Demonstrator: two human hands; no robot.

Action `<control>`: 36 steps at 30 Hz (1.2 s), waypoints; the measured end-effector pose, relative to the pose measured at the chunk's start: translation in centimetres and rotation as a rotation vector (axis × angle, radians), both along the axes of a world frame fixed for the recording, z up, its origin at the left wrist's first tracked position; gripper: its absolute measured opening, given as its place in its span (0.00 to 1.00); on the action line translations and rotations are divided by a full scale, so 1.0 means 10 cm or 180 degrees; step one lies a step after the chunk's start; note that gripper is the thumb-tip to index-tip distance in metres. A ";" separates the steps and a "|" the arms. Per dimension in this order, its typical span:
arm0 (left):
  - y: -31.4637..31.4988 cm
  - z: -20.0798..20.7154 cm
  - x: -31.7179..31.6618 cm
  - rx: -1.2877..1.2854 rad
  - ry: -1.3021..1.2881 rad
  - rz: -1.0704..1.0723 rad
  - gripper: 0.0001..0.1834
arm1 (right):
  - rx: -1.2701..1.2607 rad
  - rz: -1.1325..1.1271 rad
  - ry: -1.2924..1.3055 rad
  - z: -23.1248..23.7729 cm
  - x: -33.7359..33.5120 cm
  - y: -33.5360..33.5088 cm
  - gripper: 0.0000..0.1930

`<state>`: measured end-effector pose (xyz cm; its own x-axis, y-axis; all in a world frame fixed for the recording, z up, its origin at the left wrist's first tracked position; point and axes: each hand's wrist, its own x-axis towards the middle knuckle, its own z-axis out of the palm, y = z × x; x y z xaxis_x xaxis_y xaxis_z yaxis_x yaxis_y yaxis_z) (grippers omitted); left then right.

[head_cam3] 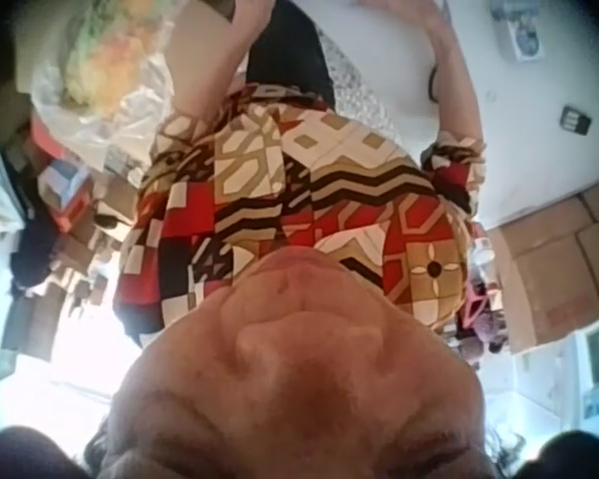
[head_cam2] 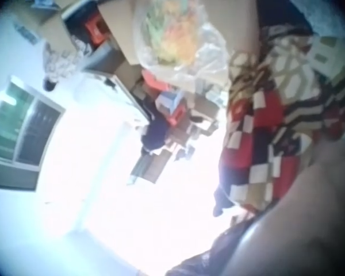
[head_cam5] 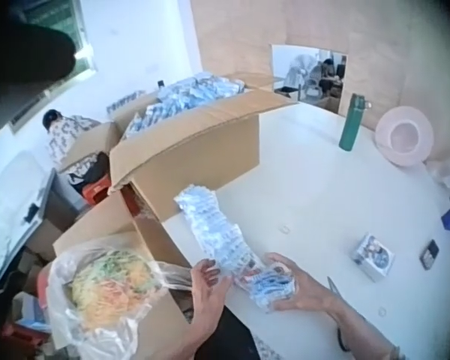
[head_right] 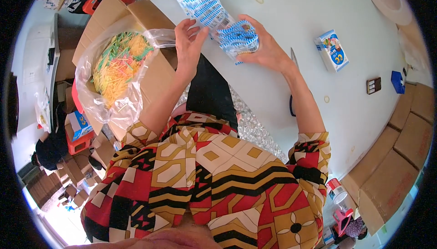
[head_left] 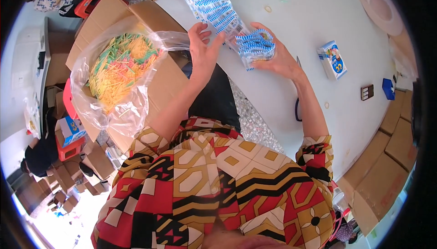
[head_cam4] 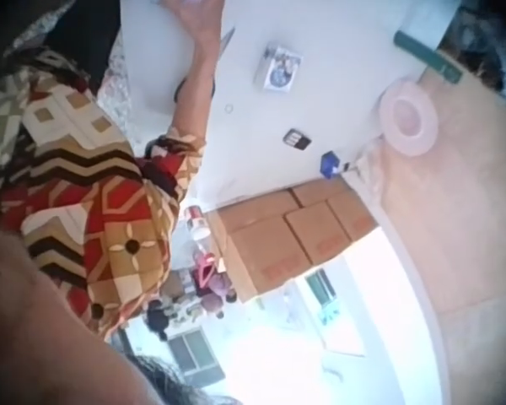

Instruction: Packaging and organizing small plastic-wrapped items into cardboard boxes on a factory floor.

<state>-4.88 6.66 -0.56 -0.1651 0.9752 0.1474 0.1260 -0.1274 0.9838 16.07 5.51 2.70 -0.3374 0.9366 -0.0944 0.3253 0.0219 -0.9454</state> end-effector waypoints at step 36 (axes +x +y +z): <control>0.10 0.17 0.10 -0.0584 -0.1124 -0.1370 0.23 | 0.0095 -0.0248 0.1058 -0.22 -0.20 0.01 0.50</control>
<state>-3.84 7.69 1.17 0.2430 0.9698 -0.0220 -0.2390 0.0818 0.9676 14.11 5.66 0.46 -0.2724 0.9615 0.0364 0.0012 0.0382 -0.9993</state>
